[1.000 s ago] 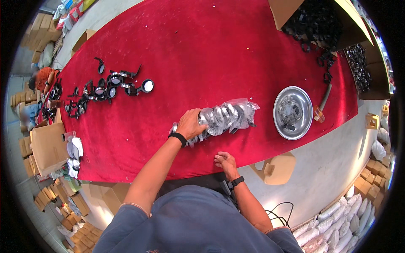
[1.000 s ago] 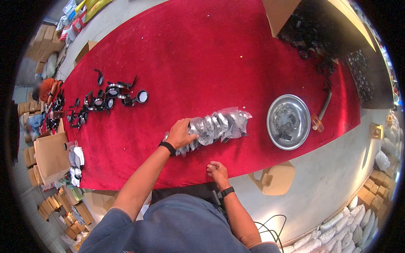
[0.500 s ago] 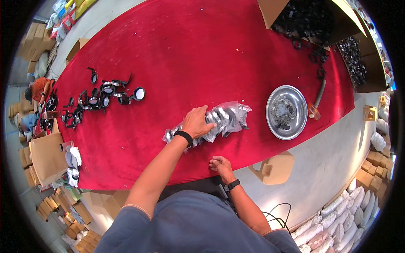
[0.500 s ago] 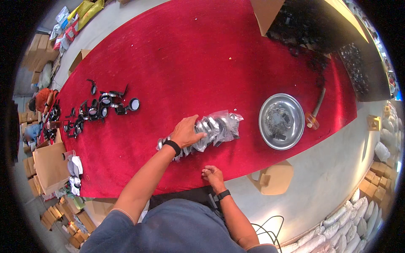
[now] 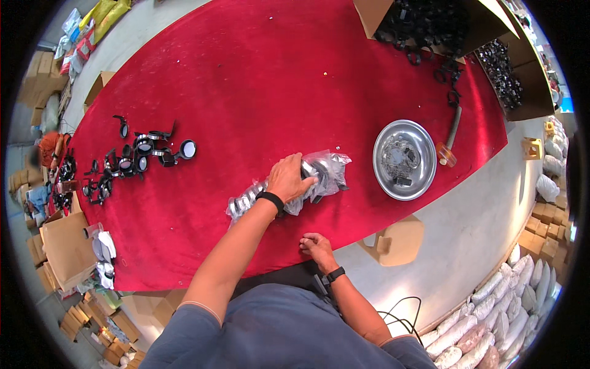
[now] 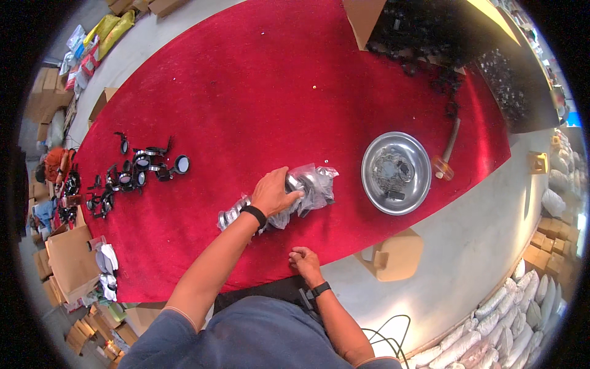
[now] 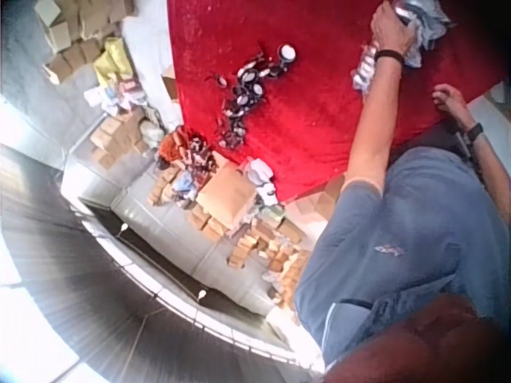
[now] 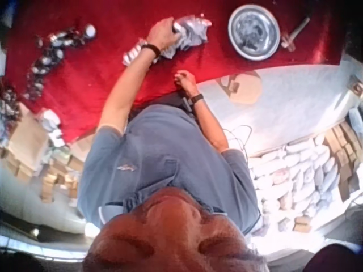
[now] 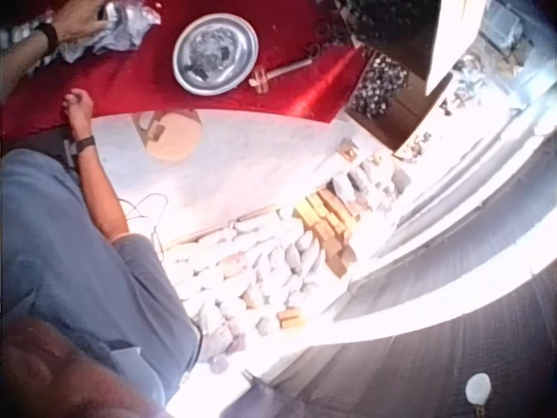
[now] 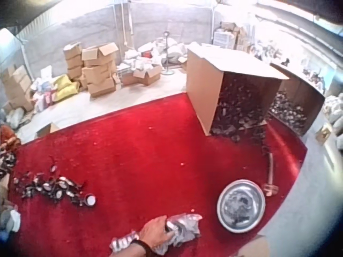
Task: The recorder is packing small circular mirrors into plastic bags and then into boxes.
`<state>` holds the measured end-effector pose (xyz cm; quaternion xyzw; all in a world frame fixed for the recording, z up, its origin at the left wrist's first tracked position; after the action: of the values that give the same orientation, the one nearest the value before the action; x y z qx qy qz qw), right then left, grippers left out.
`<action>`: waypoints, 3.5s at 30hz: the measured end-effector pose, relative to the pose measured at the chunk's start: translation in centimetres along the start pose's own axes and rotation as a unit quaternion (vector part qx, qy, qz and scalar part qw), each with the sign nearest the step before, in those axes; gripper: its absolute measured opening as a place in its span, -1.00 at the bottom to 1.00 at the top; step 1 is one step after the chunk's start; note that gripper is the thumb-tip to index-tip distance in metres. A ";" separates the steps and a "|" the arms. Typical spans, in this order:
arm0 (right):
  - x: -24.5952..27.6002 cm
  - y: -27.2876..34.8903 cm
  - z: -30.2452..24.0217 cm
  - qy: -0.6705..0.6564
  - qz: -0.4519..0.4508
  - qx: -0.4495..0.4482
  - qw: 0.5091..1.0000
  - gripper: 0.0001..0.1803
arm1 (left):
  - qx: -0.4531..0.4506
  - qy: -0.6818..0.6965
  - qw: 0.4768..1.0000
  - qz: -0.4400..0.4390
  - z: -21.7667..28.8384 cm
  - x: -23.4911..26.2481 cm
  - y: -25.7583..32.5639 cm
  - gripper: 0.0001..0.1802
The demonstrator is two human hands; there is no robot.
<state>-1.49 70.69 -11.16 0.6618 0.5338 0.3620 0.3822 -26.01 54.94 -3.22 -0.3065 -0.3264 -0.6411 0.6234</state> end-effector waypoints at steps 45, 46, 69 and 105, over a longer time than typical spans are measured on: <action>-18.8 1.2 -20.1 0.629 -0.220 0.598 0.445 0.09 | -0.003 0.035 0.999 0.012 -15.3 6.4 14.3 -0.01; -19.1 1.1 -20.0 0.629 -0.226 0.602 0.437 0.09 | 0.001 0.028 0.999 0.015 -15.4 6.1 14.2 -0.03; -33.8 16.3 -1.2 0.642 -0.274 0.595 0.398 0.01 | 0.006 0.080 0.984 0.157 -27.2 19.3 37.9 -0.09; -74.1 55.4 54.0 0.555 -0.605 0.558 -0.118 -0.02 | 0.427 -0.053 0.734 0.526 -48.3 41.4 102.4 -0.04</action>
<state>57.74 -16.25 9.00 0.3890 -0.7517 0.2045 0.4917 75.54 -9.56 4.66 -0.1640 -0.3851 0.0127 0.9081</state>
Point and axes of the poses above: each hand's wrist, its own y-axis away from the middle knuckle, its own x-axis out of the back of the hand, z = x × y, the point moved 5 cm from there along -y, towards the middle knuckle, and after that the axes turned 15 degrees about z, right-handed, at the moved point
